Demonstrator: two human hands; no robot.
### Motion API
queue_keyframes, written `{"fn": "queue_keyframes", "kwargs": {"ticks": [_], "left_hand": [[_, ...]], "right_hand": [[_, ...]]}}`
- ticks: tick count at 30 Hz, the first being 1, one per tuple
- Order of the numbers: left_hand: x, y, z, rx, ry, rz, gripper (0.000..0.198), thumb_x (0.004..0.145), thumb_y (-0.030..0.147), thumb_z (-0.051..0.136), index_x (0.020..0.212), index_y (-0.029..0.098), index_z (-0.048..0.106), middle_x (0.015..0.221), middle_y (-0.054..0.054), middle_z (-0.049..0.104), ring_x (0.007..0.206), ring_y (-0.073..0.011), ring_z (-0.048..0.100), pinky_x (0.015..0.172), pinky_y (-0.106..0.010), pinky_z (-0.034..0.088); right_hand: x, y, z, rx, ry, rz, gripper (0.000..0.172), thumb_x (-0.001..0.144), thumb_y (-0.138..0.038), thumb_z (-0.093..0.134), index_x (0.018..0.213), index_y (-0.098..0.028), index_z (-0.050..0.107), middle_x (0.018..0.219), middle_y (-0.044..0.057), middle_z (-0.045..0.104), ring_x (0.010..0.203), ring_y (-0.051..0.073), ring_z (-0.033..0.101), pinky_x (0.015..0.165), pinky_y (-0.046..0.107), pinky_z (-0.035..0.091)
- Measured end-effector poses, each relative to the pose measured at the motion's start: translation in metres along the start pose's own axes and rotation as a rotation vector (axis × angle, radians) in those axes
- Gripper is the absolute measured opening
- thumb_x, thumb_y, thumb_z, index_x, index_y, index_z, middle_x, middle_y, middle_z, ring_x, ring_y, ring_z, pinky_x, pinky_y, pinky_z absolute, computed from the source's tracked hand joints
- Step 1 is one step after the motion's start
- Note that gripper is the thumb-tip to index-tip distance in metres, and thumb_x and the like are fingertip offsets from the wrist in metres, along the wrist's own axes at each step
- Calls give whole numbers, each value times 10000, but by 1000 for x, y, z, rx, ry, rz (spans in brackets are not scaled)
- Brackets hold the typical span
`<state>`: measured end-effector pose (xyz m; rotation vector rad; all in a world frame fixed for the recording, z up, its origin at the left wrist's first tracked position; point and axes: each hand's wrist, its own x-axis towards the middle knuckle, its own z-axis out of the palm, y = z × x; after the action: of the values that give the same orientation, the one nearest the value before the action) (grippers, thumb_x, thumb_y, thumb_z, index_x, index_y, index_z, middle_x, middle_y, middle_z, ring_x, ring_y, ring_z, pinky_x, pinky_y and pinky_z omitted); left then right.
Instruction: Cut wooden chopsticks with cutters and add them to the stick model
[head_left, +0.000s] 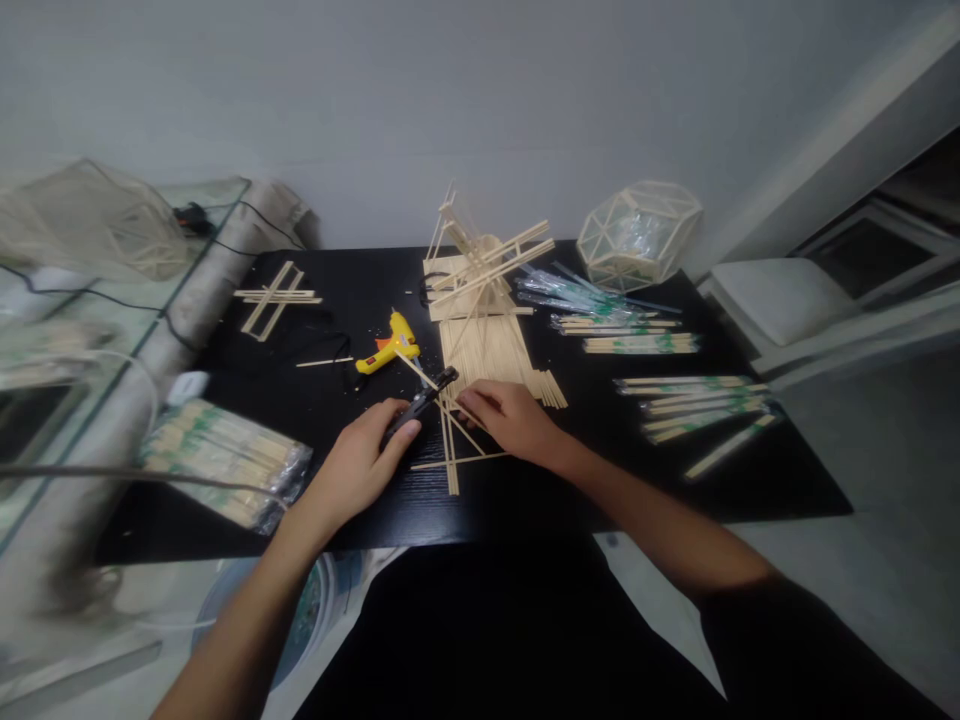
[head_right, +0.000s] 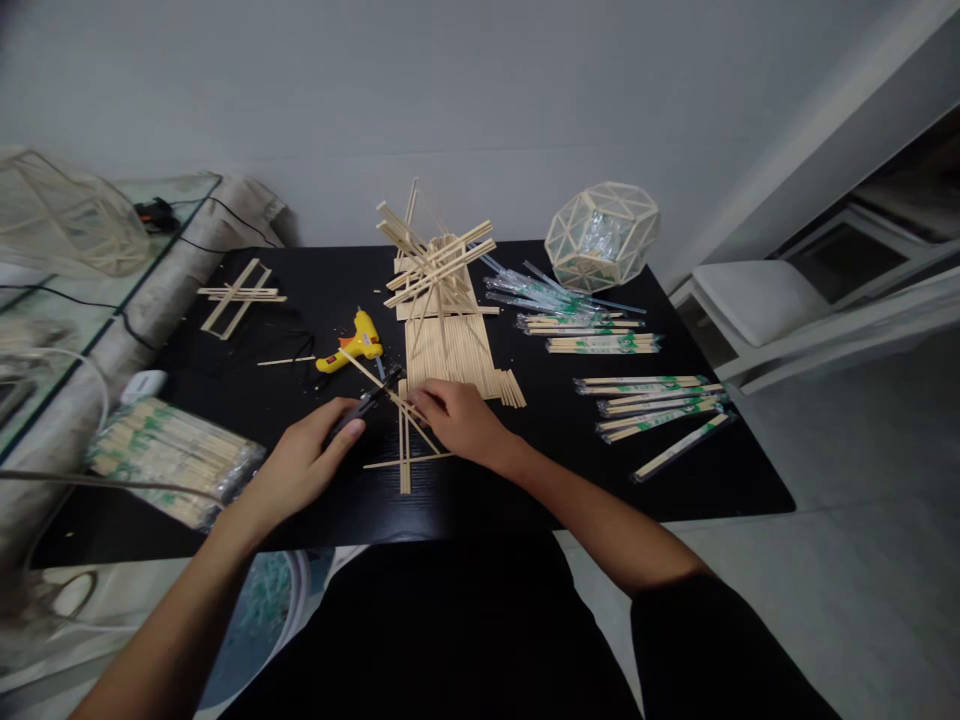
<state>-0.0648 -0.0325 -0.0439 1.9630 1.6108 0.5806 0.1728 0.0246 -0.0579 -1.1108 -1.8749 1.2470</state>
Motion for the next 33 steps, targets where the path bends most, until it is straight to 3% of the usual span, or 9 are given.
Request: {"fn": "queue_keyframes", "kwargs": {"ticks": [4, 9, 16, 23, 28, 33], "left_hand": [[2, 9, 4, 38, 18, -19, 454, 1019, 601, 375, 1029, 211, 606, 967, -80, 718, 905, -265, 684, 859, -389, 519], [5, 23, 12, 102, 38, -80, 452, 1012, 626, 369, 980, 222, 570, 859, -51, 705, 789, -251, 689, 749, -346, 485], [12, 35, 20, 218, -33, -109, 429, 1022, 576, 382, 833, 227, 545, 723, -52, 663, 677, -245, 658, 646, -320, 409], [15, 39, 22, 230, -33, -77, 418, 1026, 558, 387, 827, 226, 546, 722, -49, 651, 668, -235, 638, 636, -310, 381], [13, 39, 20, 149, -42, -13, 453, 1029, 599, 359, 864, 222, 547, 789, -47, 659, 724, -231, 634, 684, -322, 415], [13, 40, 15, 55, -59, 64, 453, 1024, 595, 382, 894, 209, 579, 844, -54, 673, 779, -236, 637, 724, -341, 449]], "right_hand": [[-8, -7, 6, 232, -11, 9, 183, 983, -331, 618, 976, -163, 690, 819, 29, 735, 607, 119, 656, 630, 266, 538], [-16, -12, 8, 145, 145, -63, 144, 976, -306, 633, 1005, -177, 690, 777, 19, 744, 644, 131, 681, 666, 271, 542], [-24, -8, 7, 44, 271, -95, 142, 982, -253, 616, 901, -190, 713, 757, 18, 755, 685, 152, 708, 694, 278, 530], [-31, -5, 5, 68, 349, -107, 161, 979, -279, 637, 891, -191, 739, 747, 8, 749, 680, 145, 689, 688, 269, 505], [-33, -11, -2, 95, 283, -105, 269, 994, -300, 606, 779, -185, 721, 699, -2, 706, 628, 119, 617, 665, 257, 473], [-34, -14, -12, 312, 90, 17, 318, 985, -426, 626, 811, -176, 719, 681, -8, 650, 597, 104, 540, 594, 242, 439]]}}
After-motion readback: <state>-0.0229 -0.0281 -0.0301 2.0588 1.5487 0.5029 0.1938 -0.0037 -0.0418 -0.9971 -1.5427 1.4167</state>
